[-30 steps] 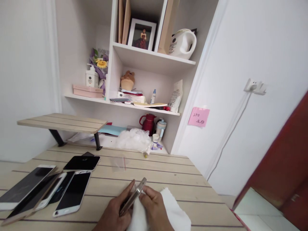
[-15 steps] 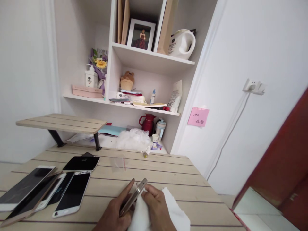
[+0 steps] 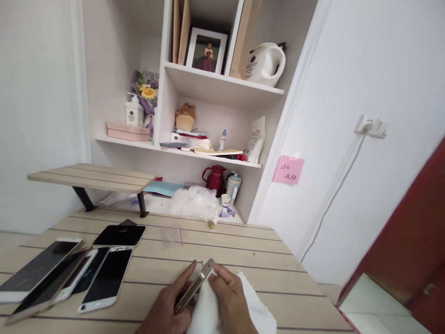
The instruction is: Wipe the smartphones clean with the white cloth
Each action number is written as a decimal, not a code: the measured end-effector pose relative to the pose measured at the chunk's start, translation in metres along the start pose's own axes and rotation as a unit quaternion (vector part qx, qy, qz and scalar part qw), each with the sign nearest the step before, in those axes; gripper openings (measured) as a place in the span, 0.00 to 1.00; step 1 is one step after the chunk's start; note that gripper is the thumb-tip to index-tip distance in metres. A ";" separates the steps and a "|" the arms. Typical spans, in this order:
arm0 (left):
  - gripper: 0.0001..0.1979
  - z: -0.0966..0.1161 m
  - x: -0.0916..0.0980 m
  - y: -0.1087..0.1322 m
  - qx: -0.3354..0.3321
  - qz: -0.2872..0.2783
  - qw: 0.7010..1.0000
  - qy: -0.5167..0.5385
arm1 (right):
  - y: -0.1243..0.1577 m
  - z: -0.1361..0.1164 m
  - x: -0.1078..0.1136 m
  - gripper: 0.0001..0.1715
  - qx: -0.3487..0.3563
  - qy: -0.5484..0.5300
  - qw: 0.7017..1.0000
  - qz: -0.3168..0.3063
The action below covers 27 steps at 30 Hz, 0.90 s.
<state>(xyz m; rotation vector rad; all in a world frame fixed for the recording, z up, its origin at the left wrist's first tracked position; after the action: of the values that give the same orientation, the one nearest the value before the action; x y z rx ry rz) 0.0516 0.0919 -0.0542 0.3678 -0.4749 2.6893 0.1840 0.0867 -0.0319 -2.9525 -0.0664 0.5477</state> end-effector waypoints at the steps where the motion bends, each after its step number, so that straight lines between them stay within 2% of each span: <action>1: 0.42 0.003 -0.002 0.000 0.003 -0.008 1.000 -0.006 | -0.001 -0.003 0.007 0.24 0.013 0.006 1.000 0.017; 4: 0.42 0.007 -0.001 0.001 0.031 -0.008 0.999 -0.027 | -0.002 -0.015 0.028 0.22 0.067 0.082 0.992 0.071; 6: 0.38 0.012 0.001 0.001 0.044 -0.002 0.999 -0.028 | 0.001 -0.026 0.028 0.19 0.114 0.156 0.978 0.075; 9: 0.33 0.028 -0.001 0.000 0.027 -0.028 0.999 -0.021 | 0.016 -0.050 0.005 0.16 0.230 0.251 0.940 0.032; 12: 0.30 0.046 -0.004 -0.001 -0.003 -0.053 0.998 -0.014 | 0.039 -0.072 -0.020 0.19 0.357 0.295 0.886 0.009; 14: 0.29 0.051 -0.004 -0.002 -0.007 -0.054 0.998 -0.011 | 0.049 -0.078 -0.030 0.21 0.405 0.319 0.857 -0.003; 18: 0.25 0.048 -0.006 -0.003 0.002 -0.040 0.999 -0.009 | 0.060 -0.080 -0.041 0.24 0.458 0.402 0.793 -0.018; 20: 0.22 0.046 -0.007 -0.003 0.007 -0.036 0.999 -0.009 | 0.062 -0.080 -0.042 0.24 0.466 0.430 0.773 -0.018; 27: 0.16 0.051 -0.005 -0.002 0.017 -0.048 0.999 -0.019 | 0.062 -0.083 -0.042 0.24 0.458 0.419 0.784 -0.027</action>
<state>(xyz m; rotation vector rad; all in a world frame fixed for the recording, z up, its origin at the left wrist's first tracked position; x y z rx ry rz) 0.0666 0.0730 -0.0091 0.4416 -0.4124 2.6050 0.1759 0.0117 0.0504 -1.9509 0.1630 -0.6246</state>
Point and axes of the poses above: each hand's wrist, its own y-axis away from the middle knuckle, its own x-axis out of the back of the hand, z = x × y, the point moved 10 cm from there along -y, towards the middle knuckle, and after that the axes turned 7 degrees about -y, right-handed, at the moved point
